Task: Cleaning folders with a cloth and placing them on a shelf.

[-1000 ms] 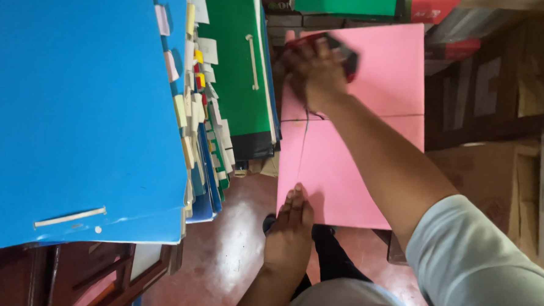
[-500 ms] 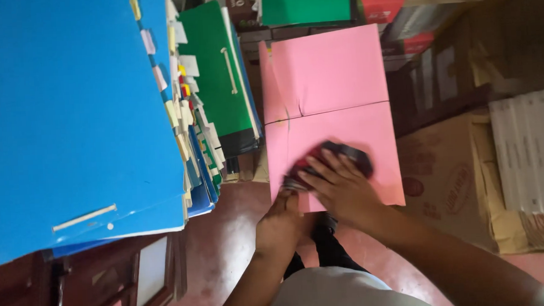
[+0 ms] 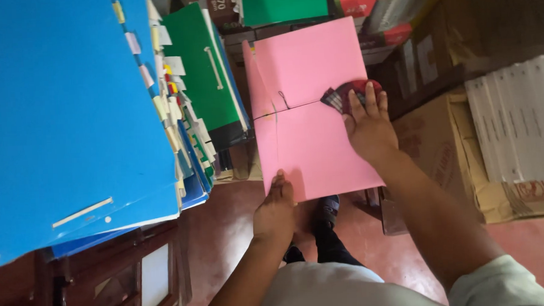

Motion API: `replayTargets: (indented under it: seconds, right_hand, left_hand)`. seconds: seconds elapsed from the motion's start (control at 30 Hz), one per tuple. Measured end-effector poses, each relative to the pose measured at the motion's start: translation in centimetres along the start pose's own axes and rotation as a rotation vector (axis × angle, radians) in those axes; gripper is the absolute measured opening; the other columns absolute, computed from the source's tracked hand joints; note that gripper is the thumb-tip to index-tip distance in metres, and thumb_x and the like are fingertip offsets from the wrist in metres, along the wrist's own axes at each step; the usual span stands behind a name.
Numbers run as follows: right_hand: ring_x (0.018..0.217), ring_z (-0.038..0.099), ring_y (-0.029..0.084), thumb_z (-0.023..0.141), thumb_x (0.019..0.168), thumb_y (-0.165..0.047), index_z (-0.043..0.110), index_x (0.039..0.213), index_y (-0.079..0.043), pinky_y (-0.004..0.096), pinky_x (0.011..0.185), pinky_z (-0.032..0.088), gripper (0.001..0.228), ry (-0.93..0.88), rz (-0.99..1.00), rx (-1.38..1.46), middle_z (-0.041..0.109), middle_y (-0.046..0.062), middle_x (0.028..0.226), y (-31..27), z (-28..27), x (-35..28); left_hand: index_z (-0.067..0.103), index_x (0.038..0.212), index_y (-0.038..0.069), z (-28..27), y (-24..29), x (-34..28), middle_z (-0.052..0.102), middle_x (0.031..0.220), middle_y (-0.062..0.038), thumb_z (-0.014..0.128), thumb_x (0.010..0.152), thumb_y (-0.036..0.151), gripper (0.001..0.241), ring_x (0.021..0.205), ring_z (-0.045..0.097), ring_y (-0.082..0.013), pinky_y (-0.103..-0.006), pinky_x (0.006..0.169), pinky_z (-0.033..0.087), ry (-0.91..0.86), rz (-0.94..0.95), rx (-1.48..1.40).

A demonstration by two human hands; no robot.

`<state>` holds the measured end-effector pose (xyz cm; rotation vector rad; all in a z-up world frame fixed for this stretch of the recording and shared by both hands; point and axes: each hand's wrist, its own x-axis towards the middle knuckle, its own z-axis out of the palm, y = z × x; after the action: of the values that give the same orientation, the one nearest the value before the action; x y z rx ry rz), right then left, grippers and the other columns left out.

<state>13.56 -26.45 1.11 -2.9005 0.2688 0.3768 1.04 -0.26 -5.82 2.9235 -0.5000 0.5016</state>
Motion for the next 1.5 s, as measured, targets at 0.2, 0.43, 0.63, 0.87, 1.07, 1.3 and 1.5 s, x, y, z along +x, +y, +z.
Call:
replayTargets:
  seconds: [0.2, 0.43, 0.63, 0.87, 1.07, 1.3, 1.5]
  right_hand:
    - [0.150, 0.022, 0.057, 0.041, 0.106, -0.040, 0.031, 0.163, -0.008, 0.062, 0.123, 0.025, 0.067, 0.297, -0.108, -0.124, 0.027, 0.031, 0.164, 2.0, 4.2, -7.9]
    - [0.154, -0.005, 0.047, 0.028, 0.104, -0.047, 0.015, 0.163, -0.008, 0.062, 0.121, 0.009, 0.072, 0.094, 0.003, -0.068, 0.000, 0.025, 0.170, -0.9, 1.2, -2.1]
    - [0.153, 0.014, 0.049, 0.041, 0.106, -0.047, 0.045, 0.155, 0.001, 0.069, 0.117, 0.009, 0.068, 0.448, -0.123, -0.038, 0.026, 0.030, 0.166, -3.3, 1.7, 7.2]
    - [0.147, 0.026, 0.050, 0.033, 0.105, -0.036, 0.037, 0.154, -0.001, 0.064, 0.110, 0.030, 0.061, 0.196, -0.345, -0.223, 0.030, 0.027, 0.162, -12.7, 0.4, 8.0]
    - [0.147, 0.032, 0.046, 0.047, 0.097, -0.030, 0.046, 0.151, -0.009, 0.061, 0.118, 0.029, 0.057, 0.121, -0.752, -0.375, 0.034, 0.022, 0.163, -11.5, -0.4, 10.8]
    - [0.149, -0.007, 0.054, 0.031, 0.105, -0.045, 0.036, 0.161, -0.015, 0.070, 0.116, -0.003, 0.064, 0.241, -0.080, -0.035, 0.013, 0.017, 0.171, -4.5, -0.6, 17.2]
    - [0.147, 0.029, 0.051, 0.045, 0.101, -0.030, 0.057, 0.145, -0.015, 0.077, 0.098, 0.037, 0.048, 0.133, -0.392, -0.478, 0.036, 0.009, 0.166, -10.8, -2.3, 14.9]
  left_hand:
    - [0.065, 0.116, 0.015, -0.2, -0.1, -0.1, 0.069, 0.136, -0.007, 0.080, 0.071, 0.040, 0.053, 0.115, 0.070, -0.0136, -0.0201, 0.086, 0.056, 0.019, 0.014, 0.013]
    - [0.051, 0.126, -0.002, -3.2, -0.3, 1.0, 0.058, 0.143, -0.022, 0.073, 0.073, 0.002, 0.057, 0.131, 0.061, -0.0239, -0.0270, 0.090, 0.057, -0.219, 0.016, -0.208]
    - [0.058, 0.124, 0.000, -3.5, 0.4, 1.2, 0.062, 0.141, -0.018, 0.063, 0.084, 0.005, 0.041, 0.124, 0.066, -0.0222, -0.0266, 0.083, 0.058, -0.160, -0.057, -0.202]
    - [0.059, 0.123, 0.001, -3.2, 0.5, 1.0, 0.064, 0.140, -0.016, 0.065, 0.084, 0.005, 0.040, 0.121, 0.068, -0.0220, -0.0268, 0.080, 0.060, -0.130, -0.093, -0.199]
    - [0.057, 0.123, 0.002, -3.6, 0.8, 1.3, 0.063, 0.141, -0.014, 0.072, 0.081, 0.014, 0.047, 0.123, 0.066, -0.0216, -0.0279, 0.085, 0.058, -0.128, -0.122, -0.222]
    - [0.056, 0.127, 0.003, -2.8, 0.9, 0.5, 0.056, 0.147, -0.014, 0.066, 0.085, 0.008, 0.044, 0.131, 0.060, -0.0246, -0.0335, 0.085, 0.059, -0.259, -0.134, -0.293]
    - [0.051, 0.137, -0.007, -4.9, 0.9, 1.8, 0.063, 0.135, -0.021, 0.064, 0.079, -0.003, 0.059, 0.119, 0.068, -0.0261, -0.0279, 0.081, 0.060, -0.200, -0.091, -0.219]
